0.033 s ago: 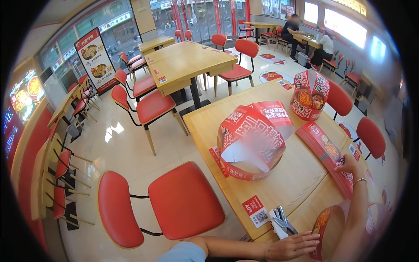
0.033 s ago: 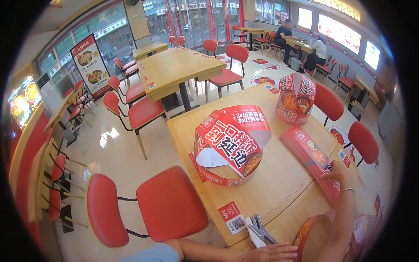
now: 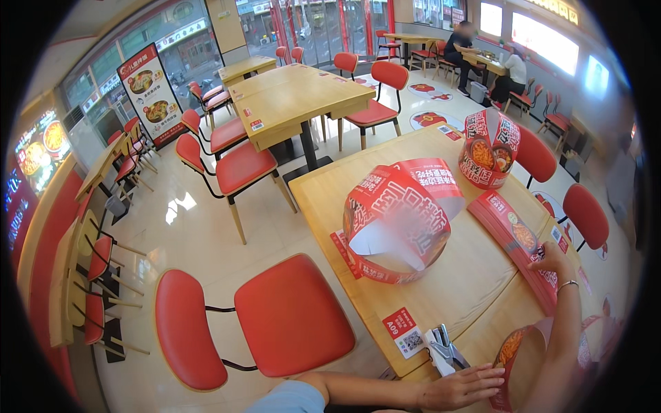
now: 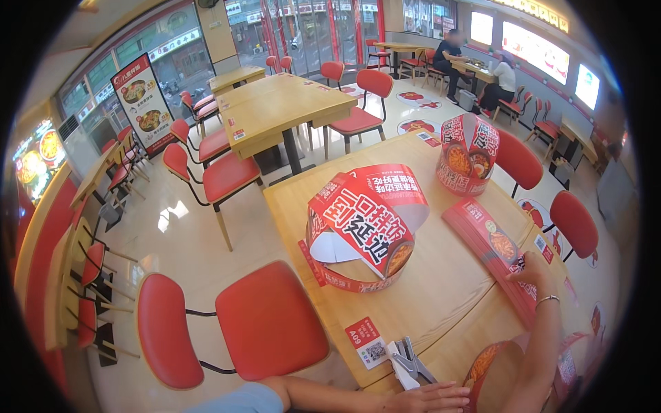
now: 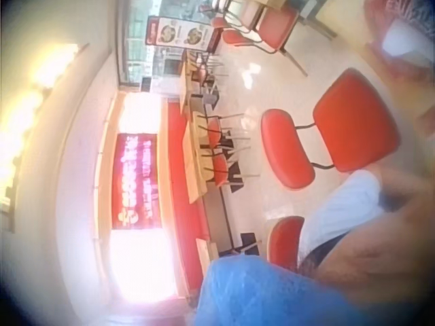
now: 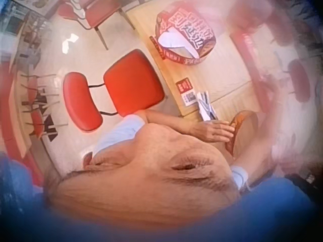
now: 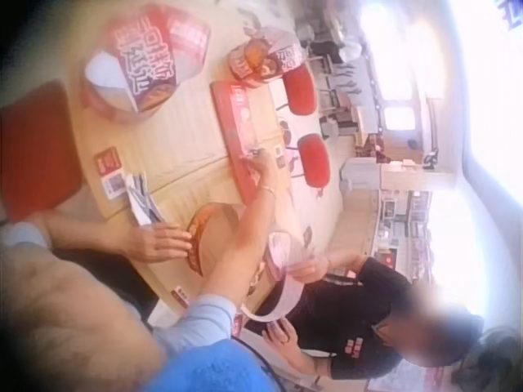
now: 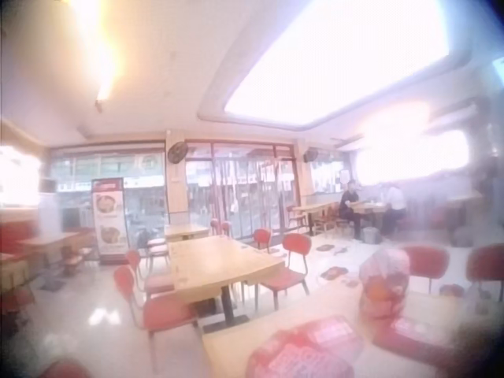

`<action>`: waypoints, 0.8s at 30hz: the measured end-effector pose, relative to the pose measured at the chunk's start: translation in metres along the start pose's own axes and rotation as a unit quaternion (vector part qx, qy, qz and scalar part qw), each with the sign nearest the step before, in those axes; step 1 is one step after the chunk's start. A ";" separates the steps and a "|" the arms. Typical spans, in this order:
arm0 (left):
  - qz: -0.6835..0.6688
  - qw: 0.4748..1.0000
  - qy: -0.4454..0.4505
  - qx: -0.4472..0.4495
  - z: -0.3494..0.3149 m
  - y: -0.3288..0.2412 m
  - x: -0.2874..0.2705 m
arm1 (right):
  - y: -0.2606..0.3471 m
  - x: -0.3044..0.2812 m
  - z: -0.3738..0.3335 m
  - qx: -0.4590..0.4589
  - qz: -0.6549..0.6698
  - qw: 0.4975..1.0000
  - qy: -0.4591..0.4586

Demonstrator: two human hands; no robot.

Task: The person assembles red promotional paper displays at a table. They fold printed paper strips into circular shapes, apply adhesive with a handheld dispenser, and place the finished rings on the table. A coworker across the table performs similar assembly actions.

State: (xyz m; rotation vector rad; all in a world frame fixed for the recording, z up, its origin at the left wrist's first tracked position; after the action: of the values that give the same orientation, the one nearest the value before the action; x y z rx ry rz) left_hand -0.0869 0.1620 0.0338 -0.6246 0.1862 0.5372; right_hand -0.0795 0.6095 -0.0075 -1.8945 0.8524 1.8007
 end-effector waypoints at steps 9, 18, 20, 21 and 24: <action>-0.003 0.997 0.034 -0.072 -0.006 0.020 0.011 | 0.035 -0.024 -0.025 0.021 -0.187 0.977 -0.103; 0.083 0.993 0.022 -0.081 0.008 0.017 0.014 | 0.065 -0.026 -0.059 -0.032 -0.248 0.932 -0.262; 0.084 0.993 0.011 -0.088 0.008 0.018 0.013 | 0.062 -0.026 -0.065 -0.020 -0.212 0.947 -0.239; 0.073 0.993 0.012 -0.097 0.008 0.020 0.015 | 0.054 -0.027 -0.069 -0.023 -0.208 0.945 -0.250; 0.040 0.989 0.001 -0.144 0.008 0.029 0.006 | 0.050 -0.044 -0.079 -0.024 -0.155 0.949 -0.272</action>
State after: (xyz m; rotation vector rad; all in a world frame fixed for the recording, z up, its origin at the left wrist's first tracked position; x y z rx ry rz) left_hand -0.0967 0.1889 0.0232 -0.9014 0.1358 0.6474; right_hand -0.0529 0.5275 0.0500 -1.3431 0.2985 1.9953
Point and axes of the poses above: each hand's wrist, its own z-axis towards the middle knuckle, its own x-axis out of the palm, y = z × x, the point moved 9 cm from there along z, towards the middle knuckle, and after that the axes turned 12 degrees about -x, right-handed, at the moved point
